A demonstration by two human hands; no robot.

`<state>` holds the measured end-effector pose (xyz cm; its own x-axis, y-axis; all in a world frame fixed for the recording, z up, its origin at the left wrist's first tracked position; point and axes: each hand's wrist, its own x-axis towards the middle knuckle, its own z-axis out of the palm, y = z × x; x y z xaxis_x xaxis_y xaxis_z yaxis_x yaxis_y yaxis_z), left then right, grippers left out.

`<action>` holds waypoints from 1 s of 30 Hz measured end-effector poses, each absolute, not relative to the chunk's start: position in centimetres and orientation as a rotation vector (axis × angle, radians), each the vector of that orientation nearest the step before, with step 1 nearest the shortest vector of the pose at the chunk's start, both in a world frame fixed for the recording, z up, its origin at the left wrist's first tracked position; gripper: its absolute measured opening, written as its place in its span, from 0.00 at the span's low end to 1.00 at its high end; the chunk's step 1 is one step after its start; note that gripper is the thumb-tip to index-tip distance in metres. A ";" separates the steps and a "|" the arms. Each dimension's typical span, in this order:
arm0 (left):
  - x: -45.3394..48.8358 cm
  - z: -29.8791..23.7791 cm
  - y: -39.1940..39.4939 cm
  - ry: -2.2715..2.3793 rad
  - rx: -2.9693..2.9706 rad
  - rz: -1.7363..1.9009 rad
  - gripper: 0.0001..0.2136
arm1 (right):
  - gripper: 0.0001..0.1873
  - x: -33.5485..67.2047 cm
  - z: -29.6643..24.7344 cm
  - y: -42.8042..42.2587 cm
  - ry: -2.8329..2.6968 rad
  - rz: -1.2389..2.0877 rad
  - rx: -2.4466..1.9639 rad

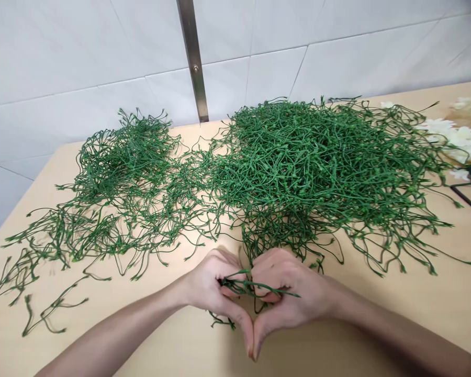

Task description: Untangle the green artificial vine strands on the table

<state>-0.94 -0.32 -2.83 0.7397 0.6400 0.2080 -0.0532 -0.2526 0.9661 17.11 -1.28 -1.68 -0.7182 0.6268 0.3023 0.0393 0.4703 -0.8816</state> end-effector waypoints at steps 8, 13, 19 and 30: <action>-0.9 -2.8 -0.4 0.448 1.706 0.771 0.35 | 0.36 16.9 -2.0 -1.7 -2.062 1.094 -0.540; -1.3 -2.7 0.4 0.647 1.470 1.044 0.35 | 0.35 18.4 -0.7 -0.8 -1.969 0.914 -0.648; -2.2 -1.8 1.7 0.793 1.354 1.006 0.31 | 0.18 20.8 1.4 1.6 -1.861 0.714 -0.856; -2.1 -1.6 1.7 0.785 0.979 0.898 0.16 | 0.09 20.2 -0.1 1.8 -1.663 0.604 -1.055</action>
<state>-2.10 1.68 -1.63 0.4191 0.8956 -0.1491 -0.2679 0.2789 0.9222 20.18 1.79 -0.10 -0.0847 0.8667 0.4917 0.3488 0.4880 -0.8001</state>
